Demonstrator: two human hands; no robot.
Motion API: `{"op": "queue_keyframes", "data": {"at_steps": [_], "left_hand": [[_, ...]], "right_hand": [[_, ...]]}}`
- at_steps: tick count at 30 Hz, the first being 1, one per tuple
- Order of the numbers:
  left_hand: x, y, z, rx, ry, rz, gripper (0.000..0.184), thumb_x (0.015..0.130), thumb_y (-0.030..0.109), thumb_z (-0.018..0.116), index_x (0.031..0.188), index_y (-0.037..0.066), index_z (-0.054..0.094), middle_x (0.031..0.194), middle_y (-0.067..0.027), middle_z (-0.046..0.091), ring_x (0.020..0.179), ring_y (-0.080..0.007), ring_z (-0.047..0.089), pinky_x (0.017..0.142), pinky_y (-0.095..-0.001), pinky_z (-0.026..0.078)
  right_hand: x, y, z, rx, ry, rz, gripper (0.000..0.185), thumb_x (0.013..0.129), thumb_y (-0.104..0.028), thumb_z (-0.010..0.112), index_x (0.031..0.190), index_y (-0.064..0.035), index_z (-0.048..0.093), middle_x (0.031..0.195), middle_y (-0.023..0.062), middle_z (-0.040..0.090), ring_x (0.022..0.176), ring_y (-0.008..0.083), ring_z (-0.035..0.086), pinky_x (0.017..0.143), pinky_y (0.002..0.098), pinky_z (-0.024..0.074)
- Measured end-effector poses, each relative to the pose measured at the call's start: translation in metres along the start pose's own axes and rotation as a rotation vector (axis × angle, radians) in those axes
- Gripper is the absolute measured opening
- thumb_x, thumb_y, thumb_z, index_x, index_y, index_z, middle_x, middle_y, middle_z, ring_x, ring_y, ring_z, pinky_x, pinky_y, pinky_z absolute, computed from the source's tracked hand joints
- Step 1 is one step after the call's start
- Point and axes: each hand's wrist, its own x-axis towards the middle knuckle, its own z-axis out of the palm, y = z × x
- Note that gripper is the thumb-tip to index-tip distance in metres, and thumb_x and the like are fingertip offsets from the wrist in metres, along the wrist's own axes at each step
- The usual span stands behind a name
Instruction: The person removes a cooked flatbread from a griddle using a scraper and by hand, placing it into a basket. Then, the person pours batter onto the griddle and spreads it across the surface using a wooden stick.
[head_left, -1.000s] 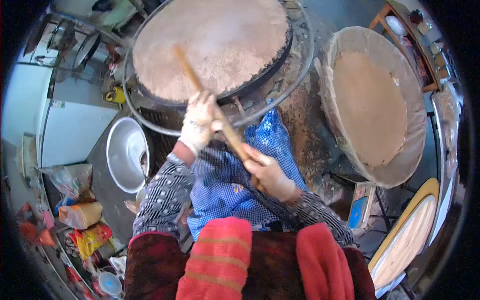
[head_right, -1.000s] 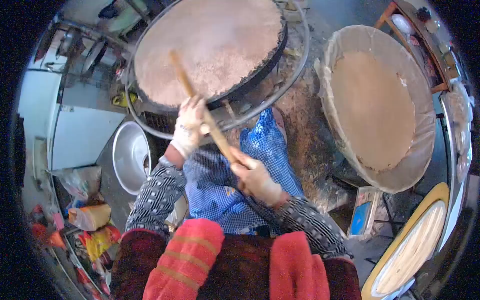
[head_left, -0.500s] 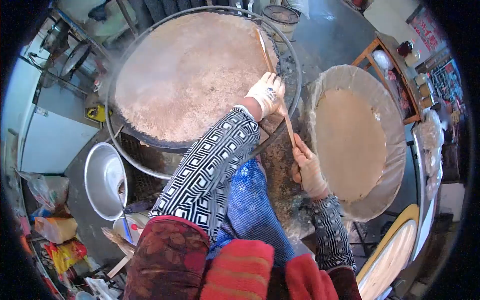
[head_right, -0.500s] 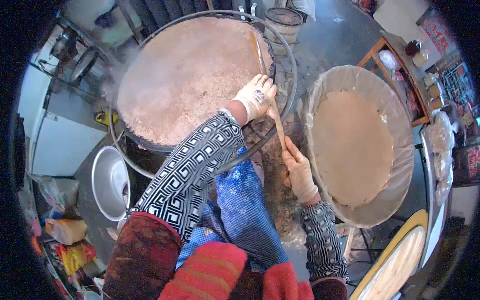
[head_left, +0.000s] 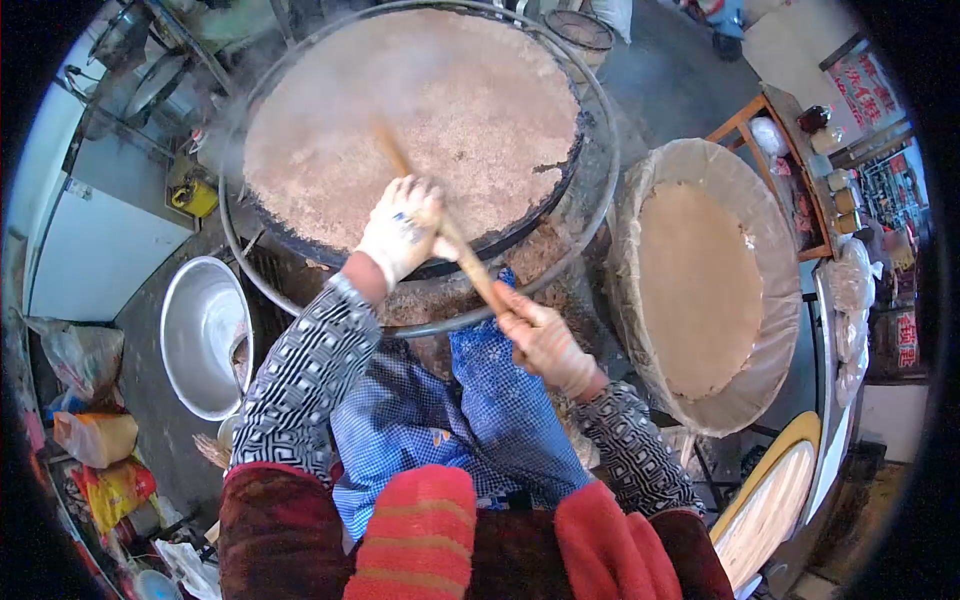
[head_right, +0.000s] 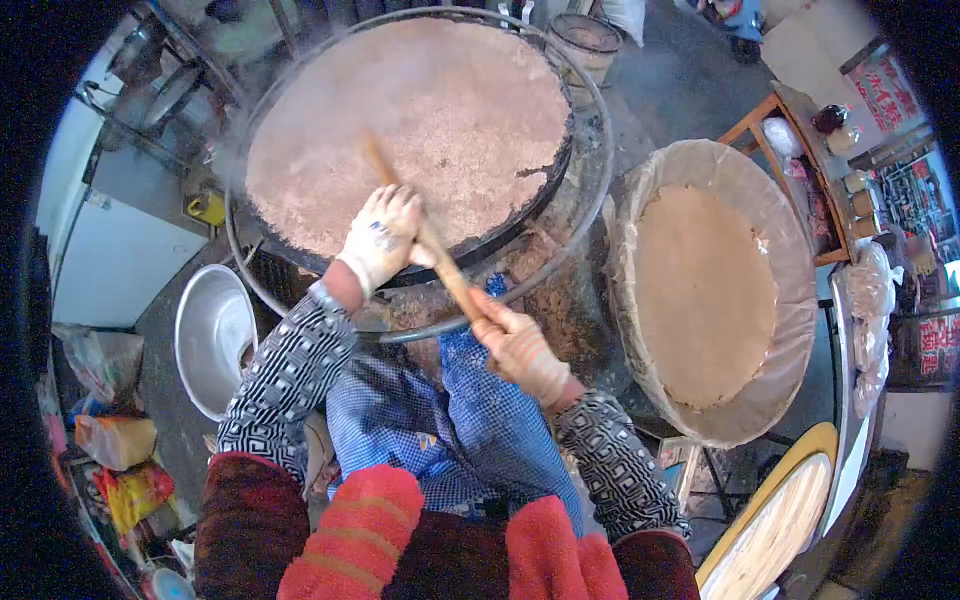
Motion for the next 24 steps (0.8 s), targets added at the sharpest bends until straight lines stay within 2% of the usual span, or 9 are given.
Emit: {"op": "queue_keyframes", "data": {"at_steps": [1, 3, 4, 5, 7, 10, 14, 19, 24], "left_hand": [[-0.017, -0.003, -0.008, 0.07, -0.066, 0.004, 0.082, 0.073, 0.059, 0.06, 0.121, -0.007, 0.051, 0.129, -0.0237, 0.053, 0.127, -0.0369, 0.045, 0.111, -0.0455, 0.029], [-0.063, -0.009, -0.026, 0.003, 0.054, 0.042, 0.071, 0.077, 0.046, 0.063, 0.122, -0.008, 0.05, 0.128, -0.0242, 0.053, 0.126, -0.0392, 0.045, 0.11, -0.0488, 0.029], [-0.078, -0.008, -0.037, -0.155, 0.124, 0.001, 0.076, 0.07, 0.045, 0.069, 0.123, -0.007, 0.049, 0.128, -0.0254, 0.051, 0.125, -0.0413, 0.044, 0.11, -0.0506, 0.03], [-0.092, -0.007, -0.049, -0.193, 0.121, -0.063, 0.073, 0.07, 0.04, 0.072, 0.124, -0.004, 0.051, 0.129, -0.0241, 0.051, 0.125, -0.0408, 0.043, 0.108, -0.05, 0.03], [-0.143, -0.023, -0.046, -0.219, 0.347, -0.087, 0.063, 0.074, 0.029, 0.066, 0.125, -0.003, 0.049, 0.129, -0.0237, 0.05, 0.122, -0.0427, 0.044, 0.107, -0.0562, 0.029], [-0.2, -0.063, -0.002, -0.069, 0.127, -0.135, 0.045, 0.077, 0.033, 0.059, 0.106, -0.002, 0.056, 0.11, -0.0223, 0.055, 0.111, -0.0426, 0.049, 0.108, -0.0572, 0.026], [-0.208, -0.071, 0.025, 0.051, -0.037, -0.112, 0.03, 0.075, 0.031, 0.059, 0.086, 0.003, 0.058, 0.091, -0.0182, 0.056, 0.101, -0.0394, 0.052, 0.107, -0.0543, 0.029], [-0.199, -0.029, 0.01, 0.0, 0.037, -0.149, 0.034, 0.075, 0.035, 0.064, 0.09, 0.005, 0.059, 0.09, -0.0143, 0.06, 0.093, -0.0349, 0.056, 0.097, -0.0485, 0.038], [-0.157, 0.051, 0.018, 0.035, -0.094, -0.408, 0.037, 0.078, 0.043, 0.063, 0.087, 0.006, 0.063, 0.091, -0.0159, 0.064, 0.094, -0.0352, 0.058, 0.094, -0.0476, 0.038]], "right_hand": [[0.007, 0.014, 0.009, -0.055, -0.009, -0.04, 0.039, 0.096, -0.019, 0.056, 0.134, -0.01, 0.053, 0.08, 0.0007, 0.062, 0.062, 0.0124, 0.058, 0.054, 0.026, 0.0485], [0.022, 0.055, 0.02, -0.434, -0.017, -0.73, 0.038, 0.096, -0.019, 0.057, 0.132, -0.0077, 0.054, 0.106, 0.0108, 0.068, 0.091, 0.0213, 0.065, 0.079, 0.0327, 0.053], [0.004, 0.037, 0.025, -0.456, -0.102, -0.454, 0.039, 0.095, -0.022, 0.057, 0.132, -0.0087, 0.054, 0.12, 0.0172, 0.063, 0.113, 0.0243, 0.059, 0.095, 0.0374, 0.0476], [0.013, 0.063, 0.033, -0.371, 0.024, -0.748, 0.04, 0.096, -0.029, 0.055, 0.132, -0.0125, 0.055, 0.109, 0.0162, 0.068, 0.1, 0.021, 0.065, 0.085, 0.0367, 0.052], [-0.021, 0.011, 0.031, -0.294, -0.135, -0.047, 0.041, 0.096, -0.033, 0.055, 0.131, -0.011, 0.056, 0.094, 0.0113, 0.07, 0.08, 0.0171, 0.067, 0.072, 0.0345, 0.0538], [-0.001, 0.022, 0.014, -1.168, 0.176, -0.42, 0.042, 0.096, -0.039, 0.054, 0.128, -0.0135, 0.058, 0.075, 0.0044, 0.067, 0.058, 0.0129, 0.059, 0.058, 0.0316, 0.0509], [0.041, -0.022, -0.029, -1.152, 0.372, -0.392, 0.033, 0.097, -0.033, 0.044, 0.13, -0.0353, 0.049, 0.072, 0.0102, 0.065, 0.064, 0.0294, 0.066, 0.055, 0.0438, 0.0506], [0.089, -0.035, -0.09, -1.067, 0.811, -0.706, 0.018, 0.094, -0.011, 0.046, 0.109, -0.0096, 0.057, 0.071, 0.0161, 0.062, 0.059, 0.0317, 0.063, 0.054, 0.0431, 0.0512], [0.067, 0.084, 0.011, -0.639, 0.361, -0.905, 0.037, 0.094, -0.012, 0.055, 0.131, -0.0092, 0.051, 0.087, 0.0069, 0.064, 0.059, 0.0112, 0.056, 0.051, 0.028, 0.0485]]}}
